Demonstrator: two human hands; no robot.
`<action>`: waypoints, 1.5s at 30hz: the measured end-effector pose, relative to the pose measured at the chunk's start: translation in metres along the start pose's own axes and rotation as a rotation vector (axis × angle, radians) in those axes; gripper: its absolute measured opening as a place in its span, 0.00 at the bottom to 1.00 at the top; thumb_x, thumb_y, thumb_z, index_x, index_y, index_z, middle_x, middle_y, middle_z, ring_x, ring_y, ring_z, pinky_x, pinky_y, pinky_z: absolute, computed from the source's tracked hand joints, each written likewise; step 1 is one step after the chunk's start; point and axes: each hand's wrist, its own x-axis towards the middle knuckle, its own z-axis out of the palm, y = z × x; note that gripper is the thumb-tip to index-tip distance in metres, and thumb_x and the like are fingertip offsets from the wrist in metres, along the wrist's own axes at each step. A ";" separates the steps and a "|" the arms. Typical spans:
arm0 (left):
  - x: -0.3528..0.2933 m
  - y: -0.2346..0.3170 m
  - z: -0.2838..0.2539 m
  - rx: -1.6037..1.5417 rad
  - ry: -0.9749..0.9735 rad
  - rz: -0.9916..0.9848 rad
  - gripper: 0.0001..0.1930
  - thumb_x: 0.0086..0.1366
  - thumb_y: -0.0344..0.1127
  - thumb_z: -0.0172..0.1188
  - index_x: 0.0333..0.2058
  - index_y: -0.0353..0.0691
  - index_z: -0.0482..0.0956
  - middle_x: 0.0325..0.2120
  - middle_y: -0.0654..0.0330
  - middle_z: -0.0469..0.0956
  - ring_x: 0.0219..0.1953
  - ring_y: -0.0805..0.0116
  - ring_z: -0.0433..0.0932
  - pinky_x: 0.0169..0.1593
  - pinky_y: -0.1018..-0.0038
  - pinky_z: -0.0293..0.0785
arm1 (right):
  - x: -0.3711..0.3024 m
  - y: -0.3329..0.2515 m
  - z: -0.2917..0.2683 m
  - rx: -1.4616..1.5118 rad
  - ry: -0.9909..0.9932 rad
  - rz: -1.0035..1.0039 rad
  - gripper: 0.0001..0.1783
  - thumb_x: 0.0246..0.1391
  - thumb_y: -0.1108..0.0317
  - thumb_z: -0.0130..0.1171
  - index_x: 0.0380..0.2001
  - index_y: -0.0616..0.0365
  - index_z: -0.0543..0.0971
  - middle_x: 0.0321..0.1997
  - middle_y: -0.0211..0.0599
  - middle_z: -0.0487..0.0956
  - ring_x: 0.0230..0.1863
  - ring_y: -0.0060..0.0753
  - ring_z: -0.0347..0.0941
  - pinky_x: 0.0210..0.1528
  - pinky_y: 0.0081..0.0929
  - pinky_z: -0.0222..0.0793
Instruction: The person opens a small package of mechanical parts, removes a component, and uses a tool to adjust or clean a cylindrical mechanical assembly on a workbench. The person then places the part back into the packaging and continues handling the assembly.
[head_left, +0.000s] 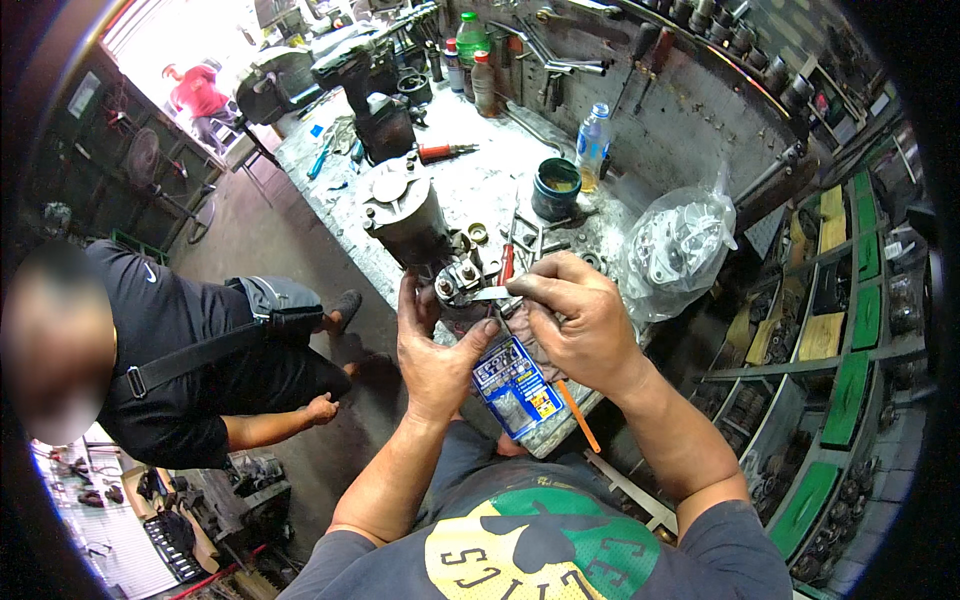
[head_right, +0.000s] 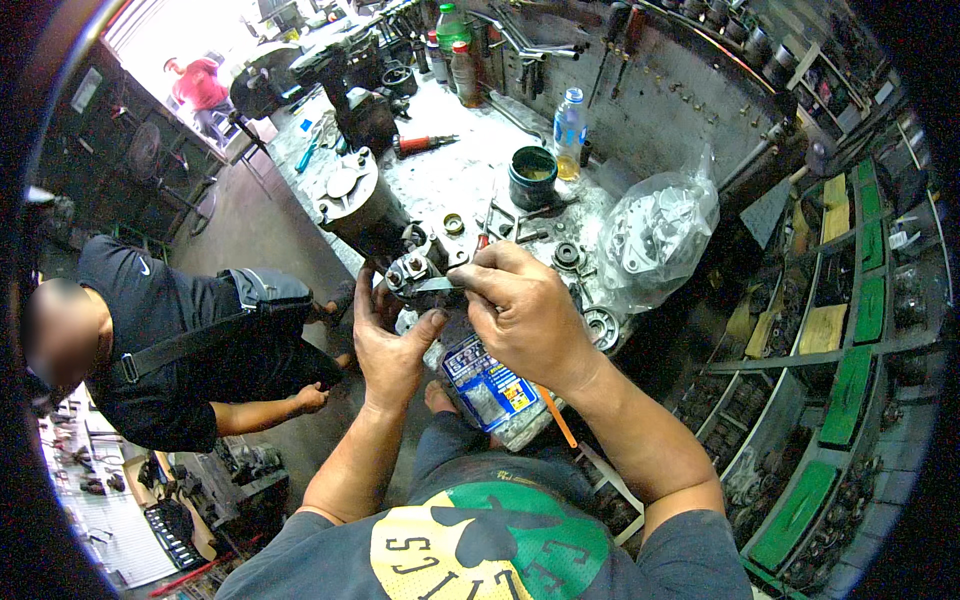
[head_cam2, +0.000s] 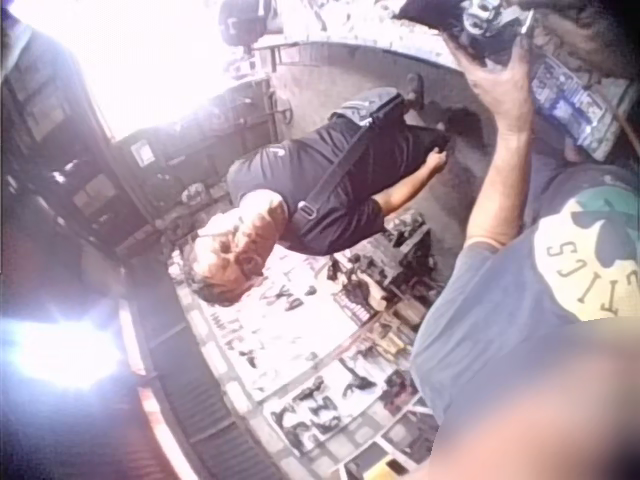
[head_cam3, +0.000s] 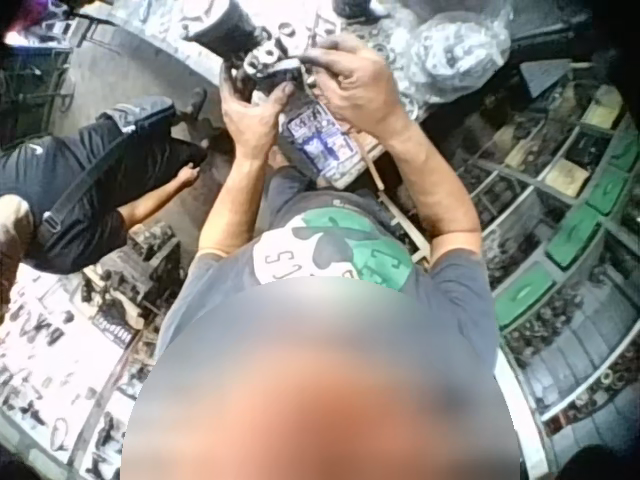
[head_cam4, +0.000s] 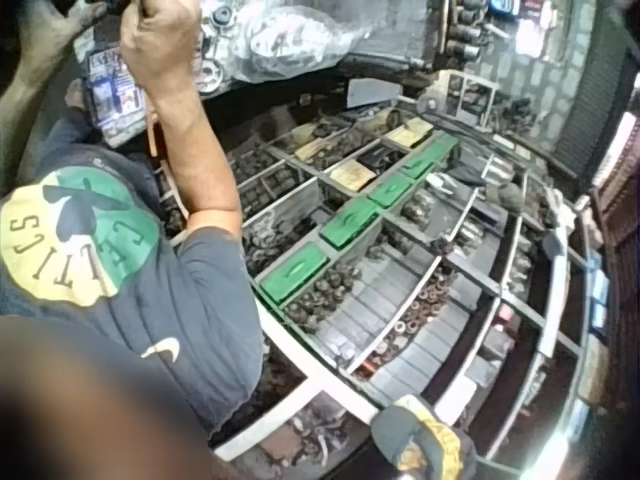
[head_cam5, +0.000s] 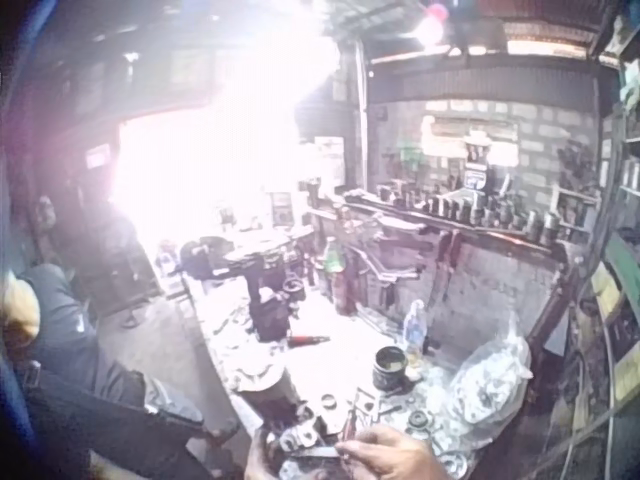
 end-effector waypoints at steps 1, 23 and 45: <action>0.000 0.000 0.000 0.006 0.007 0.002 0.61 0.57 0.33 0.86 0.78 0.24 0.49 0.63 0.41 0.79 0.66 0.56 0.78 0.70 0.62 0.74 | 0.000 0.000 -0.001 -0.022 0.007 -0.018 0.15 0.54 0.82 0.68 0.46 0.64 0.89 0.41 0.47 0.85 0.41 0.49 0.85 0.44 0.39 0.82; -0.002 0.005 0.001 -0.038 0.036 -0.030 0.63 0.56 0.35 0.87 0.79 0.28 0.49 0.62 0.44 0.78 0.65 0.58 0.78 0.67 0.65 0.77 | 0.018 -0.028 -0.007 -0.224 -0.076 -0.169 0.17 0.51 0.83 0.68 0.46 0.62 0.88 0.41 0.45 0.82 0.40 0.49 0.83 0.43 0.42 0.82; -0.002 0.006 0.000 -0.029 0.026 0.000 0.62 0.56 0.38 0.87 0.78 0.26 0.51 0.62 0.44 0.80 0.61 0.61 0.82 0.64 0.66 0.80 | 0.023 -0.038 -0.002 -0.405 -0.247 -0.317 0.19 0.52 0.77 0.69 0.49 0.62 0.86 0.47 0.45 0.83 0.48 0.52 0.83 0.52 0.46 0.79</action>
